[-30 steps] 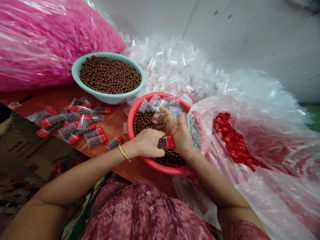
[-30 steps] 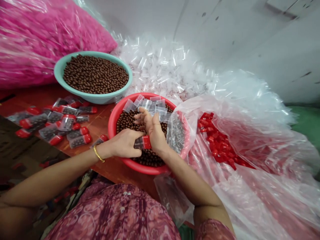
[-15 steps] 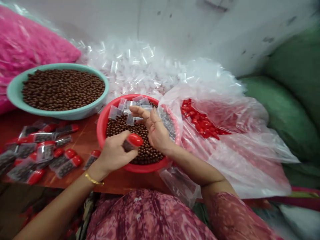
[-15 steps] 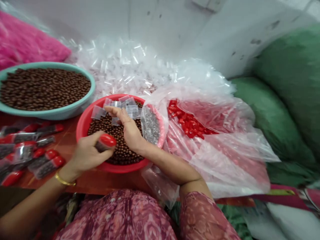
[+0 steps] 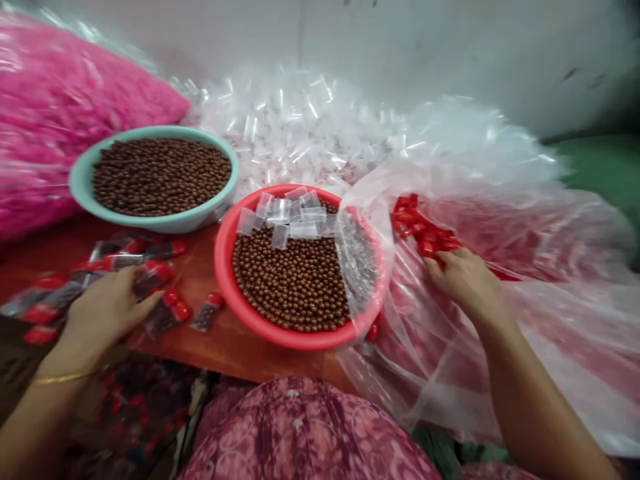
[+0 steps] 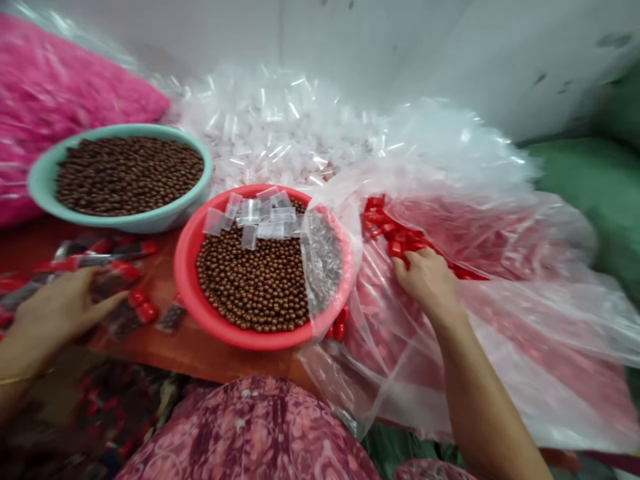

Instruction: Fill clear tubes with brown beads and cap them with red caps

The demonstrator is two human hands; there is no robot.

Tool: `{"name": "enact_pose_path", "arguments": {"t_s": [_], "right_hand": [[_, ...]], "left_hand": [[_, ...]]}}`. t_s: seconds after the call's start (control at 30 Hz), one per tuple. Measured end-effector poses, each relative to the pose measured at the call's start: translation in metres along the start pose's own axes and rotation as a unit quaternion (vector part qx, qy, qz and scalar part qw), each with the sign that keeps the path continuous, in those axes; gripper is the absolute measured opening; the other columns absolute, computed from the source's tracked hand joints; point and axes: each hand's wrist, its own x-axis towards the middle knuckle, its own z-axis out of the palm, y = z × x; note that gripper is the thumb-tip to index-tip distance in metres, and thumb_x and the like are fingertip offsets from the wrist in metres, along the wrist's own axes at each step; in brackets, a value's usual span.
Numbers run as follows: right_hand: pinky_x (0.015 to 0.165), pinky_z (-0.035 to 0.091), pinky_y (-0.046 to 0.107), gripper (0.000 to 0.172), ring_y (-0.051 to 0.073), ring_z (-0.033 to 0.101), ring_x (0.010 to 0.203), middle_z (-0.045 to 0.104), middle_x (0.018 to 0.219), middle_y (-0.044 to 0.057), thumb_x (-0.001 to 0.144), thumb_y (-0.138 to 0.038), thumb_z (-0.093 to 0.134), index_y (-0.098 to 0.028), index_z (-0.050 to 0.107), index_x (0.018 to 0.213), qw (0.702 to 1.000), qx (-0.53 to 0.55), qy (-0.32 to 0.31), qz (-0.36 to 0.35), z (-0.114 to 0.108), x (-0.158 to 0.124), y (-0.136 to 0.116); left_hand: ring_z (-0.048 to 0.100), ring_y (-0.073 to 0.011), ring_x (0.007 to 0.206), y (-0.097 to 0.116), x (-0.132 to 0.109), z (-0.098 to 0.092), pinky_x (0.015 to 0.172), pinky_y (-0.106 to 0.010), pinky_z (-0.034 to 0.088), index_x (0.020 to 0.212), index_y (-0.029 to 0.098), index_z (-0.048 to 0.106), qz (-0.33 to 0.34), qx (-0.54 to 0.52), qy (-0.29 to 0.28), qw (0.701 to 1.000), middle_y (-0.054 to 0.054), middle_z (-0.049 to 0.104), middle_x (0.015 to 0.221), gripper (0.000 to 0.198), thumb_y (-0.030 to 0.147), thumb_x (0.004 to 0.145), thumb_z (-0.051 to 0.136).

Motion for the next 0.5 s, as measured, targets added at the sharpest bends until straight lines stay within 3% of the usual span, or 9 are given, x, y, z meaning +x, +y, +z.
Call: {"name": "enact_pose_path", "arguments": {"t_s": [0.07,0.17,0.3,0.4,0.5], "right_hand": [[0.074,0.043,0.036,0.043,0.030,0.060,0.097,0.065,0.104,0.024,0.091,-0.035,0.037,-0.007,0.069,0.097,1.000,-0.010,-0.012,-0.007,0.003,0.002,-0.002],[0.074,0.043,0.037,0.041,0.030,0.060,0.092,0.066,0.100,0.023,0.089,-0.036,0.040,-0.007,0.067,0.101,1.000,0.008,0.005,0.024,0.005,-0.002,-0.003],[0.070,0.043,0.040,0.044,0.030,0.058,0.076,0.063,0.074,0.015,0.083,-0.040,0.041,-0.009,0.066,0.102,0.984,0.107,0.101,0.097,0.007,-0.019,-0.001],[0.068,0.044,0.041,0.046,0.027,0.053,0.063,0.051,0.057,0.007,0.074,-0.046,0.044,-0.012,0.067,0.095,0.962,0.189,0.166,0.109,0.012,-0.034,0.002],[0.068,0.044,0.041,0.046,0.025,0.051,0.061,0.053,0.062,0.007,0.068,-0.051,0.045,-0.015,0.065,0.088,0.946,0.236,0.194,0.107,0.020,-0.047,0.005]], "left_hand": [[0.058,-0.0258,0.094,0.036,0.008,-0.020,0.080,-0.035,0.046,0.108,0.013,0.053,0.051,0.062,0.056,0.995,-0.013,0.064,0.101,0.032,0.037,0.089,0.046],[0.057,-0.0210,0.094,0.088,0.025,-0.035,0.084,-0.032,0.045,0.107,0.014,0.056,0.180,0.030,0.142,0.973,-0.010,0.065,0.104,0.023,0.025,0.091,0.045],[0.055,-0.0190,0.079,0.137,0.063,-0.026,0.069,-0.031,0.042,0.105,0.018,0.061,0.388,0.076,0.091,0.914,-0.007,0.064,0.093,0.026,0.014,0.092,0.038],[0.055,-0.0200,0.080,0.158,0.098,-0.011,0.067,-0.032,0.039,0.108,0.018,0.061,0.453,0.141,0.071,0.878,-0.010,0.061,0.097,0.029,0.012,0.092,0.038],[0.055,-0.0202,0.081,0.171,0.122,-0.003,0.066,-0.031,0.036,0.105,0.017,0.063,0.493,0.167,0.052,0.852,-0.011,0.061,0.097,0.027,0.012,0.091,0.039]]}}
